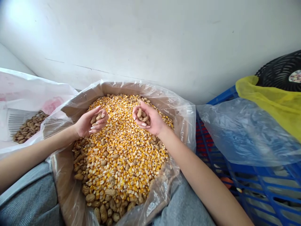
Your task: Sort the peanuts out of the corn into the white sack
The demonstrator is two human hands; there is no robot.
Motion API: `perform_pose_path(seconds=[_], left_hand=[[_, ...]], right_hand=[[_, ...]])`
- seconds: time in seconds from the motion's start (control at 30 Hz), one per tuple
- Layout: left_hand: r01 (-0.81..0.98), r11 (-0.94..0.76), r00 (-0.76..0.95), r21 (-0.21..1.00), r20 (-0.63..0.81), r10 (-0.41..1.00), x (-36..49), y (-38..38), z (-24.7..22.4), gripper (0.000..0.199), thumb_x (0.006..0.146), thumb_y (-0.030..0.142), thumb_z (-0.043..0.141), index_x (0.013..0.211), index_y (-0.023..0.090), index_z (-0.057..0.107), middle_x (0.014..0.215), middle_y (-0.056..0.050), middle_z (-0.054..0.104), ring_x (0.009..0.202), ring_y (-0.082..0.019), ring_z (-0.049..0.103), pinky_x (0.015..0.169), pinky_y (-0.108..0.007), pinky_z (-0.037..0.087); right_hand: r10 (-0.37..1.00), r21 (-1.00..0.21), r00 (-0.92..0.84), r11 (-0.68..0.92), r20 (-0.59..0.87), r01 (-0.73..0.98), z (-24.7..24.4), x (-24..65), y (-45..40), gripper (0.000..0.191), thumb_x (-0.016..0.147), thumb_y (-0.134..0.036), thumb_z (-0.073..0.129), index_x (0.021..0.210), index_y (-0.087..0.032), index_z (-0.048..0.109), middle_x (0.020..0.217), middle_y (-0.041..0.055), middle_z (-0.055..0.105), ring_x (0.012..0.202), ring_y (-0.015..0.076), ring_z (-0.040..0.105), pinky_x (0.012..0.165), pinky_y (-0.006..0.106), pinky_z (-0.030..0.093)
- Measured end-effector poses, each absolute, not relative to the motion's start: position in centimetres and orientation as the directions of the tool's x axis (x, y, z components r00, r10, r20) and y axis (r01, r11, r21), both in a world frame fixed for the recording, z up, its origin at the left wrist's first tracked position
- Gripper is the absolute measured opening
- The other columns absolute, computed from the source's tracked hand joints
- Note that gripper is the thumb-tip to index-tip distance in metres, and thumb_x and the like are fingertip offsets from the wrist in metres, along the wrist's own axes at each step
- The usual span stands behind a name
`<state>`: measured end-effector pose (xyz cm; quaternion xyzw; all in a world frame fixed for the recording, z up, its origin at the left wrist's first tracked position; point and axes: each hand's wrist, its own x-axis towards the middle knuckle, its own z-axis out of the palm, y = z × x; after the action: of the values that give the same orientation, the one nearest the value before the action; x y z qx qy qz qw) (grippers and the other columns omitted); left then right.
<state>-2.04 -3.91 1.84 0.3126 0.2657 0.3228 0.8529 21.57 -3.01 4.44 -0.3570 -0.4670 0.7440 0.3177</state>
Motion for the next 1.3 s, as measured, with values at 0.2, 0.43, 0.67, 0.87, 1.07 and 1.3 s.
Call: perform_pose_path(seconds=[0.2,0.43,0.67,0.87,1.07,1.3], left_hand=[[0.075,0.301,0.613,0.951,-0.282,0.738,-2.4,-3.8,1.5,0.025,0.073,0.036,0.051,0.061,0.014,0.051,0.053,0.002,0.047,0.038,-0.004,0.036,0.032,-0.013,0.026],[0.467,-0.289,0.805,0.835,-0.267,0.530,-4.2,-3.2,1.9,0.019,0.070,0.027,0.056,0.085,0.021,0.066,0.081,-0.001,0.066,0.073,-0.013,0.058,0.067,-0.018,0.041],[0.464,-0.300,0.847,0.833,-0.319,0.425,-4.0,-3.7,1.6,0.020,0.068,0.023,0.058,0.087,0.024,0.065,0.080,0.001,0.066,0.068,-0.012,0.058,0.063,-0.016,0.040],[0.493,-0.297,0.836,0.818,-0.350,0.424,-4.2,-3.9,1.4,0.019,0.068,0.022,0.058,0.085,0.025,0.064,0.077,0.003,0.064,0.067,-0.011,0.055,0.062,-0.015,0.038],[0.419,-0.104,0.828,0.902,-0.332,0.451,-3.7,-4.3,2.4,0.014,0.070,0.026,0.057,0.079,0.017,0.062,0.072,-0.001,0.059,0.065,-0.012,0.053,0.059,-0.017,0.039],[-0.228,0.537,0.602,0.812,-0.316,0.733,-4.2,-4.1,3.5,0.016,0.079,0.026,0.044,0.069,0.015,0.048,0.045,0.005,0.033,0.036,-0.006,0.033,0.029,-0.013,0.023]], right_hand=[[0.829,-0.801,-0.497,0.105,-0.256,0.589,3.3,22.4,-3.4,0.027,0.068,-0.042,0.052,0.062,-0.016,0.055,0.057,-0.0014,0.051,0.045,0.0068,0.039,0.042,0.020,0.026],[0.674,-0.491,-0.628,0.425,-0.389,0.760,3.0,23.8,-3.7,0.020,0.073,-0.031,0.048,0.087,-0.025,0.061,0.074,-0.0006,0.061,0.062,0.0131,0.050,0.055,0.022,0.031],[0.655,-0.400,-0.606,0.458,-0.452,0.794,2.5,23.7,-3.5,0.017,0.073,-0.031,0.048,0.084,-0.024,0.059,0.071,-0.0008,0.060,0.059,0.0126,0.049,0.050,0.021,0.027],[0.700,-0.478,-0.581,0.376,-0.415,0.794,2.7,23.5,-3.5,0.019,0.073,-0.037,0.049,0.076,-0.020,0.058,0.069,0.0003,0.058,0.059,0.0120,0.049,0.051,0.021,0.028],[0.721,-0.846,-0.578,-0.021,-0.382,0.532,3.9,23.3,-3.7,0.025,0.072,-0.042,0.052,0.077,-0.017,0.053,0.055,-0.0037,0.047,0.043,0.0058,0.038,0.041,0.019,0.026],[0.817,-0.909,-0.510,-0.392,-0.271,-0.145,4.9,23.9,-3.4,0.021,0.074,-0.037,0.052,0.069,-0.018,0.047,0.051,-0.0060,0.037,0.034,0.0019,0.025,0.031,0.017,0.012]])
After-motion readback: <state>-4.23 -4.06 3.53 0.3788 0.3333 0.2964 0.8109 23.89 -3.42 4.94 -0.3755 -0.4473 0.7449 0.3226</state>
